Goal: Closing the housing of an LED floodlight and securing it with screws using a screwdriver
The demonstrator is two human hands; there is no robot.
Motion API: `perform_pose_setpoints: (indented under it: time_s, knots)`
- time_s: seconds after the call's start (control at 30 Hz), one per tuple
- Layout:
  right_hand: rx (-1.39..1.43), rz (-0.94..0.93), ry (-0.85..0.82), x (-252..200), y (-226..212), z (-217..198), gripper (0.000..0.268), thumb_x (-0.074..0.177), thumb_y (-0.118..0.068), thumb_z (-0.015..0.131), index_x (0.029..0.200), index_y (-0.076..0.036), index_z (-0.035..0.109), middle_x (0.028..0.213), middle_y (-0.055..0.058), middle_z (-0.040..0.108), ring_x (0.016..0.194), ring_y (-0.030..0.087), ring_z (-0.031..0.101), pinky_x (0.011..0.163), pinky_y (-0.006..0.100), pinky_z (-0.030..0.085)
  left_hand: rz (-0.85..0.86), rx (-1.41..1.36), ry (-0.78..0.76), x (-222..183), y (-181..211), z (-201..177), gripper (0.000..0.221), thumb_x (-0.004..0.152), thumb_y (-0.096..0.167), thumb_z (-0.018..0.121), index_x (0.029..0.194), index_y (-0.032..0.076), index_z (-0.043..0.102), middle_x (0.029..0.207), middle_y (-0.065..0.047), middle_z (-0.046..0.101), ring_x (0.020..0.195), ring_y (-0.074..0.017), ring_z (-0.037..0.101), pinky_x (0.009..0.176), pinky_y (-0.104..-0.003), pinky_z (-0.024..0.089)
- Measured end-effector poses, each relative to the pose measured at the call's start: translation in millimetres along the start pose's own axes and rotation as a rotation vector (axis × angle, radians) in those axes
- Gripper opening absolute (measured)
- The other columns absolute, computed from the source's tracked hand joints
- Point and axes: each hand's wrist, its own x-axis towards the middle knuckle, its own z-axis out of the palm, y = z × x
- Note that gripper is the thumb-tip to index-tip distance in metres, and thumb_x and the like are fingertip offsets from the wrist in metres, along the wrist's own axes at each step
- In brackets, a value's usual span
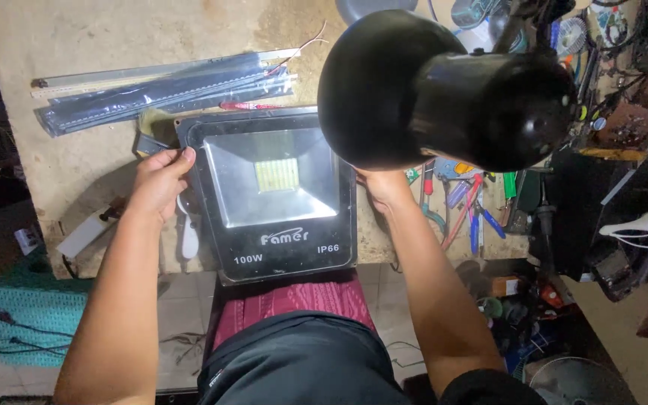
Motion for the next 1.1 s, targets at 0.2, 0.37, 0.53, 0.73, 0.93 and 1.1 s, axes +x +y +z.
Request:
perform_pose_setpoints:
  time_s: [0.2,0.37,0.53,0.73,0.93,1.1]
  knots:
    - [-0.016,0.017,-0.014,16.0,-0.8,7.0,0.043,0.088,-0.01,0.085,0.127,-0.002,0.068,0.119,0.013,0.073,0.099,0.025,0.074,0.085,0.04,0.065,0.005,-0.057,0.028,12.2,-0.6,1.6,0.028,0.095,0.035,0.083,0.111,0.015,0.073,0.095,0.003,0.062,0.09,-0.0128,0.071,0.083,-0.02,0.056]
    - [-0.021,0.021,-0.019,28.2,-1.8,8.9,0.042,0.088,-0.011,0.084,0.126,-0.003,0.068,0.117,0.012,0.074,0.095,0.022,0.074,0.084,0.038,0.066,-0.005,-0.07,0.006,18.2,2.5,-3.5,0.028,0.093,0.037,0.084,0.109,0.017,0.073,0.094,0.005,0.061,0.089,-0.011,0.071,0.083,-0.019,0.055]
    - [-0.003,0.028,0.0,33.7,2.2,-0.3,0.04,0.089,-0.011,0.084,0.125,-0.004,0.068,0.114,0.011,0.074,0.091,0.02,0.074,0.082,0.037,0.066,0.003,-0.06,0.0,4.7,11.8,-2.0,0.028,0.093,0.037,0.084,0.11,0.018,0.072,0.095,0.005,0.059,0.09,-0.0122,0.069,0.085,-0.02,0.053]
    - [0.012,0.02,0.022,34.8,9.4,-7.0,0.038,0.09,-0.012,0.083,0.124,-0.006,0.068,0.111,0.009,0.074,0.085,0.017,0.074,0.081,0.035,0.067,-0.007,-0.07,0.008,1.9,11.1,-0.2,0.034,0.095,0.04,0.081,0.12,0.02,0.069,0.112,0.001,0.056,0.116,-0.0217,0.063,0.109,-0.039,0.045]
    - [-0.049,-0.01,0.011,33.4,7.4,-8.2,0.034,0.093,-0.013,0.081,0.125,-0.009,0.071,0.115,0.008,0.077,0.09,0.019,0.076,0.085,0.041,0.066,-0.01,-0.135,-0.024,20.3,2.0,-2.5,0.038,0.093,0.04,0.083,0.123,0.021,0.068,0.119,0.0,0.056,0.126,-0.0235,0.06,0.114,-0.042,0.039]
    - [-0.095,0.025,-0.008,47.9,18.3,-14.7,0.028,0.094,-0.02,0.08,0.121,-0.014,0.074,0.106,-0.007,0.076,0.086,0.008,0.071,0.087,0.032,0.064,0.005,-0.112,-0.007,10.6,9.1,3.1,0.036,0.091,0.041,0.085,0.117,0.02,0.071,0.101,0.006,0.059,0.096,-0.011,0.069,0.089,-0.023,0.055]
